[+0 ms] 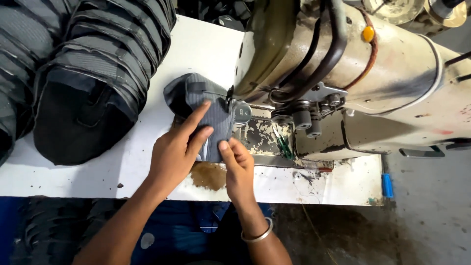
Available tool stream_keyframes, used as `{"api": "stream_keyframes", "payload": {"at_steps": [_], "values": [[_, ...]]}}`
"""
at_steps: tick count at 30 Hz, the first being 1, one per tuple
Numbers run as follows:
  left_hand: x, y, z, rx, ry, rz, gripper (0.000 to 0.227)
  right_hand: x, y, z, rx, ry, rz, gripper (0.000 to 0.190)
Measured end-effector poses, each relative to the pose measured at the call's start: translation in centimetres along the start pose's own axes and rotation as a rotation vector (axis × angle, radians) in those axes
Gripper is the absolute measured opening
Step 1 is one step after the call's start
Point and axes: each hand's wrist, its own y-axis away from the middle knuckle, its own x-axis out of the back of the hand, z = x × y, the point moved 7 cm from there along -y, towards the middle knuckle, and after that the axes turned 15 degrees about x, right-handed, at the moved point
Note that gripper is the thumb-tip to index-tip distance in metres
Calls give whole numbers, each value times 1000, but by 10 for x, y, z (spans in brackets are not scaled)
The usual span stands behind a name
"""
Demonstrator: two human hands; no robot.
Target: Stitching various grey fabric shoe components using an industrial sewing machine.
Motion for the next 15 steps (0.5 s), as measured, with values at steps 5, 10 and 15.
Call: {"api": "stream_keyframes", "payload": {"at_steps": [5,10,15], "values": [[-3,-9,8,79,-11,-39,52,1,7,-2,-16,4,72,34],[-2,-14,18,-62,110,28,50,-6,2,-6,-30,-11,30,40],[-15,0,-9,-132,318,236,56,-22,-18,-30,23,1,43,37]]}}
